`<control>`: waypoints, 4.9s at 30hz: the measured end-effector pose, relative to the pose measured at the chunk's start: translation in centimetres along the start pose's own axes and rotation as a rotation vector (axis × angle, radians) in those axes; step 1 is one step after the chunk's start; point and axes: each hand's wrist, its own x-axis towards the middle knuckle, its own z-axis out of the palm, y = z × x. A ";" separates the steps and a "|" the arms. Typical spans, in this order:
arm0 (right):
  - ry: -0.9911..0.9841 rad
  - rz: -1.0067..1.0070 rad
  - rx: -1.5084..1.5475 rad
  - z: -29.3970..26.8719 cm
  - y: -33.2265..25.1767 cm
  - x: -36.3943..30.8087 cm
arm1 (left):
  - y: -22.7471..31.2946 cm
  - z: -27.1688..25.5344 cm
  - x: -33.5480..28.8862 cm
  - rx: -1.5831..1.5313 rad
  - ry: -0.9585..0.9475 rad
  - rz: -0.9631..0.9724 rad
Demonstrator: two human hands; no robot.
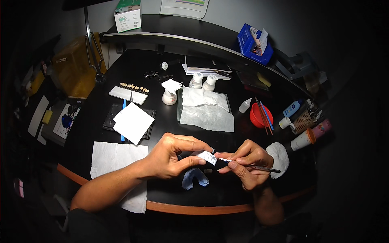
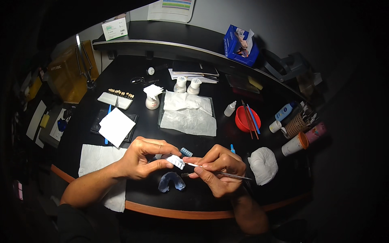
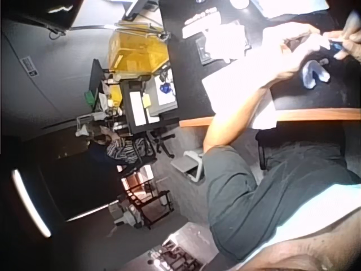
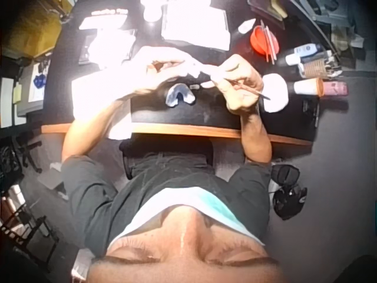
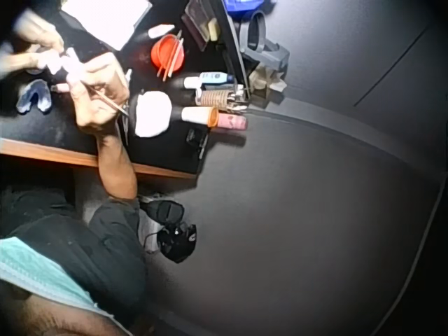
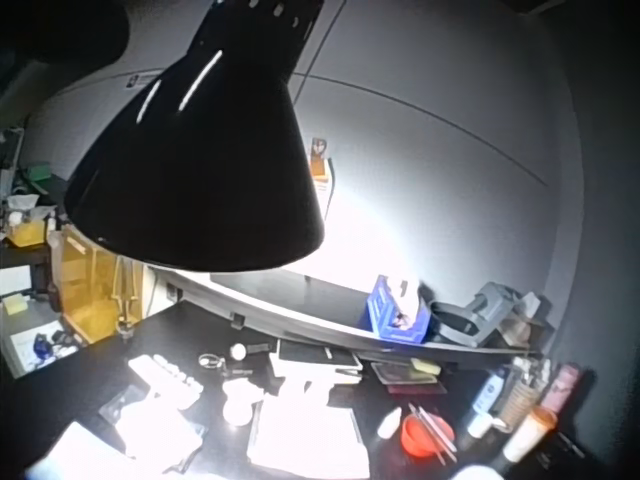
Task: The person applies a white paste to a small white dental component using a brush, then fits it into a blue dental mold. They use a metal tool to adjust the fit and wipe the component with a tissue. The person walks to a green tray to place the component, then returns to the desk to wipe the surface.
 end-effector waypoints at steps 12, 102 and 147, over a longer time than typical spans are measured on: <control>-0.050 -0.110 -0.131 -0.2 -0.5 0.6 | 0.6 0.8 -0.4 -0.012 0.055 -0.051; -0.036 -0.096 -0.106 -0.1 -0.5 0.7 | 0.7 1.3 -0.6 0.045 0.066 -0.039; 0.073 -0.050 0.044 0.8 0.1 -0.1 | 0.6 1.1 -0.2 0.020 0.102 -0.006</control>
